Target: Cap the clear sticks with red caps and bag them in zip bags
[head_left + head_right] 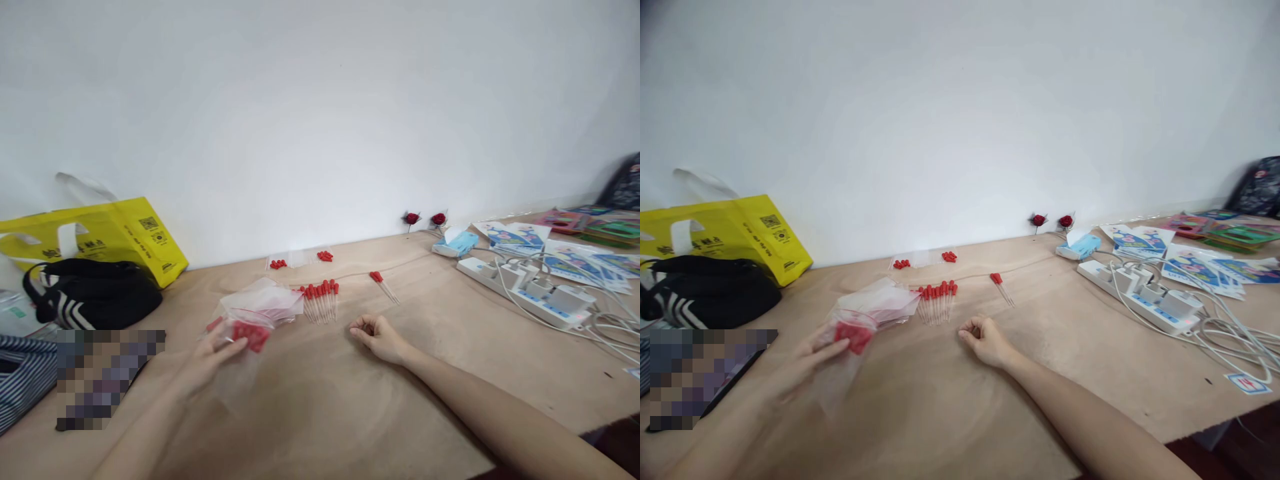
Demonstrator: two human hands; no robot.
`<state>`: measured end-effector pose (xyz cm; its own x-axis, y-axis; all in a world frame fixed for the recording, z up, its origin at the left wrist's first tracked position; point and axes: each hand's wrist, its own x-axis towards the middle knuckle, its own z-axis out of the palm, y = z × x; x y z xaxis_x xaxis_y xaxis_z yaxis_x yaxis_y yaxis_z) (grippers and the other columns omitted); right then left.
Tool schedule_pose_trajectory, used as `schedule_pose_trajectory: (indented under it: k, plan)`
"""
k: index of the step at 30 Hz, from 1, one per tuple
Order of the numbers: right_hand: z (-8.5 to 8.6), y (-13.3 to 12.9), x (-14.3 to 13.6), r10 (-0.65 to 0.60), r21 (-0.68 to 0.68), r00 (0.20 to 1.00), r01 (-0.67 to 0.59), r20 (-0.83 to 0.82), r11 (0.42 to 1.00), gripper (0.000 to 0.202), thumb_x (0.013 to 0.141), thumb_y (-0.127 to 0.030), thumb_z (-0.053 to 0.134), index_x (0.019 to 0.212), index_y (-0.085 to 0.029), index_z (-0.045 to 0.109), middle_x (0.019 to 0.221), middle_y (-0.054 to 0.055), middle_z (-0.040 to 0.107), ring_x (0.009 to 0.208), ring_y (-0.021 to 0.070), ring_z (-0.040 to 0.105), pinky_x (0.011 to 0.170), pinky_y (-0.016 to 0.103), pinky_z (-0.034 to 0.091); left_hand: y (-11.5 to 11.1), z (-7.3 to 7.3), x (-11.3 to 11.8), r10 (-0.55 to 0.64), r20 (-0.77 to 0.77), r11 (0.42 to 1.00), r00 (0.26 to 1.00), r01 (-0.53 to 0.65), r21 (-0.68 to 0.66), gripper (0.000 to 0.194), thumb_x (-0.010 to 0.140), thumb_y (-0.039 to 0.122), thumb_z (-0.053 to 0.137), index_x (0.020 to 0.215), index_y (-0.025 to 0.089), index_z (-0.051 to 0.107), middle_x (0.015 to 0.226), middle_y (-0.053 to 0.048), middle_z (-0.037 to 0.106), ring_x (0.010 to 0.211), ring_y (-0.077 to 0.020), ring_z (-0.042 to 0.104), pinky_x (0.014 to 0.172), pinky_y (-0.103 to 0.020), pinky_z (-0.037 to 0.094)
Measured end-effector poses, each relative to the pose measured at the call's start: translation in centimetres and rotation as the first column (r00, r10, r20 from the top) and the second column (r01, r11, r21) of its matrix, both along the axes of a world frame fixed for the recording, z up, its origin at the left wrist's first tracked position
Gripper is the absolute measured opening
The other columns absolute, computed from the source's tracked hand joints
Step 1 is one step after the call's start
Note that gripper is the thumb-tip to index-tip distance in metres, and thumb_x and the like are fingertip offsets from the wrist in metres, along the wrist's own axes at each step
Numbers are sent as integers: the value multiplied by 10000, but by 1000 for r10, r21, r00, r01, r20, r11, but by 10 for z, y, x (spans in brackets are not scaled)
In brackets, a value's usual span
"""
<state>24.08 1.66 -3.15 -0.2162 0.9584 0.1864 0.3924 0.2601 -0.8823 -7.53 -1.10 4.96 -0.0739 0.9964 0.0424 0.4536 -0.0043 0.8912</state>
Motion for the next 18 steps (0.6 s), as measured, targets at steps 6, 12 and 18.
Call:
schedule_pose_trajectory:
  k: [6, 12, 18]
  plan:
    - [2, -2, 0, 14, -8, 1000, -14, -7, 1000, 161, 730, -281, 527, 730, -140, 603, 657, 8, 573, 531, 82, 437, 501, 198, 354, 34, 10, -45, 408, 45, 910, 912, -403, -94, 156, 724, 247, 581, 834, 159, 514, 622, 18, 657, 629, -174, 640, 581, -278, 508]
    - [5, -3, 0, 16, -19, 1000, -16, 3, 1000, 171, 728, -289, 531, 734, -139, 611, 661, 12, 587, 529, 87, 449, 499, 202, 358, 56, -3, -59, 546, -328, 827, 771, -559, 60, 459, 629, 351, 668, 969, 106, 482, 938, -111, 624, 1020, -368, 505, 785, -458, 427]
    - [5, -3, 0, 28, -13, 1000, -27, 10, 1000, 148, 733, -262, 521, 739, -140, 606, 656, 12, 584, 529, 85, 446, 501, 199, 366, 73, -7, -55, 315, -770, 949, 555, -200, 245, 408, 743, 377, 509, 1075, 139, 523, 1214, -129, 486, 1150, -340, 391, 917, -422, 331]
